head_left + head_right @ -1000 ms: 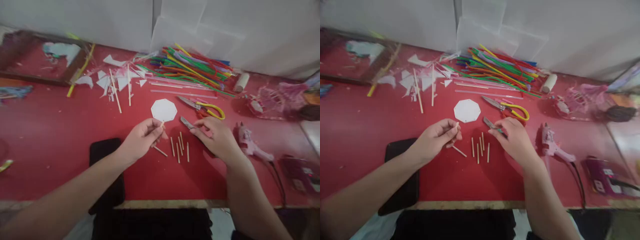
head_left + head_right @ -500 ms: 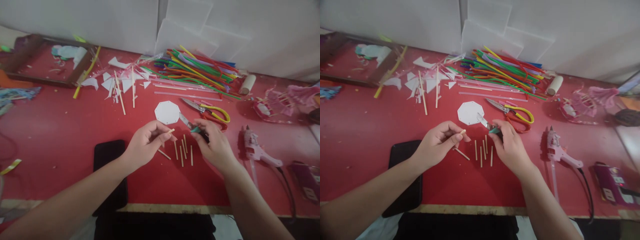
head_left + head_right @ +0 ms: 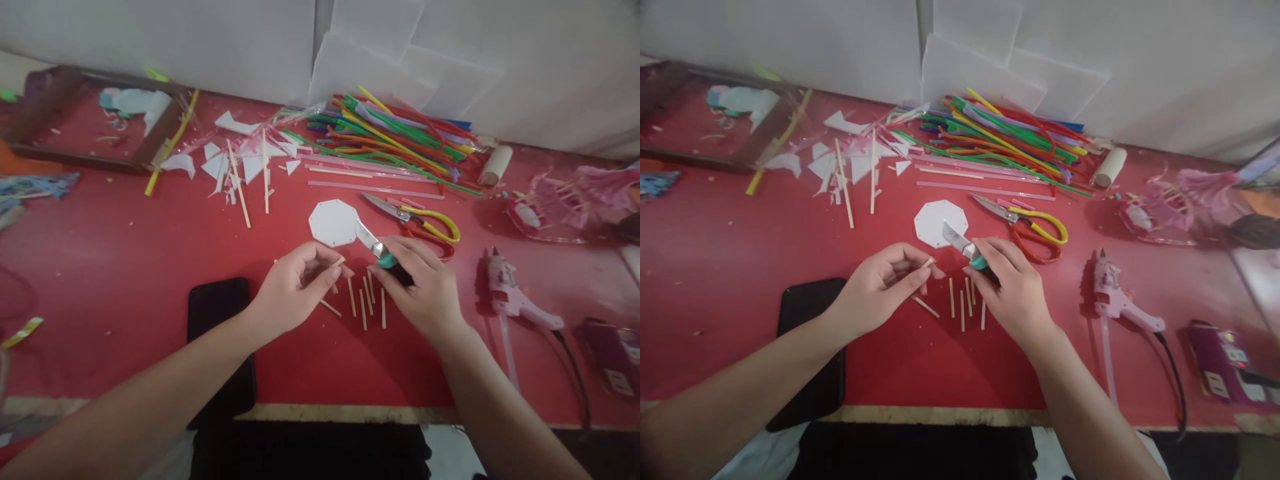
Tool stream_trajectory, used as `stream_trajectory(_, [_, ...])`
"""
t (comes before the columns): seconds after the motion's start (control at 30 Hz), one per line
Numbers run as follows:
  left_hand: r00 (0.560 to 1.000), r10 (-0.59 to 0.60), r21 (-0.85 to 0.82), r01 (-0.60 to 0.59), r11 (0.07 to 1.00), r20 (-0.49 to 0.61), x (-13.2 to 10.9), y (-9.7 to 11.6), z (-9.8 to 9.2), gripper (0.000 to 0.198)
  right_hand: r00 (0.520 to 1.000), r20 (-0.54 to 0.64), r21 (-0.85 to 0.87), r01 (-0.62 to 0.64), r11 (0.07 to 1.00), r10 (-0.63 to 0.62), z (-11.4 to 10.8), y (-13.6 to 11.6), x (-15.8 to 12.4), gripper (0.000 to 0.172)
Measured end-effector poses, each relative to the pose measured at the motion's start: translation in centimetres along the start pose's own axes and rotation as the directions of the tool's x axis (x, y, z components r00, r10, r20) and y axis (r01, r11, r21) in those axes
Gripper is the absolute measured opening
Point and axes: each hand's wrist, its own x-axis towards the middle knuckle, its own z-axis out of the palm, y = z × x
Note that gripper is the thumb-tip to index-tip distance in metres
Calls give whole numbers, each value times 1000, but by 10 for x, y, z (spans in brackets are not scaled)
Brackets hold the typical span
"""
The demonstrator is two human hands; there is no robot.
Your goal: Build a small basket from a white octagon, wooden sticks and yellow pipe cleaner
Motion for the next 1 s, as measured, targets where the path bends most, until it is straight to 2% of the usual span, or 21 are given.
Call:
stream_trajectory(0.1, [1000,12,28,-11,1000,-24,0,-1,-1,18,999,28,86,17,996,-19,-7,-8,0,34])
stream_trajectory(0.2, [997,77,73,-75,995,-26,0,-2,-2,15,992,86,148,82,986,-96,-11,-14,0,32])
stream_trajectory(0.3, [995,98,-18,-97,995,30,0,0,-1,10,977,121,199,152,968,-178,-10,-16,0,27])
stream_trajectory(0.4, [996,58,-119,-50,992,65,0,2,1,5,969,114,237,190,953,-222,-8,-18,1,23])
stream_trajectory(0.67, [994,-6,-212,28,977,107,-1,7,2,6,969,112,239,189,953,-220,-8,-20,1,19])
stream_trajectory(1.0, [993,-25,-208,49,977,118,-1,7,2,6,967,106,244,199,949,-230,-8,-21,2,18])
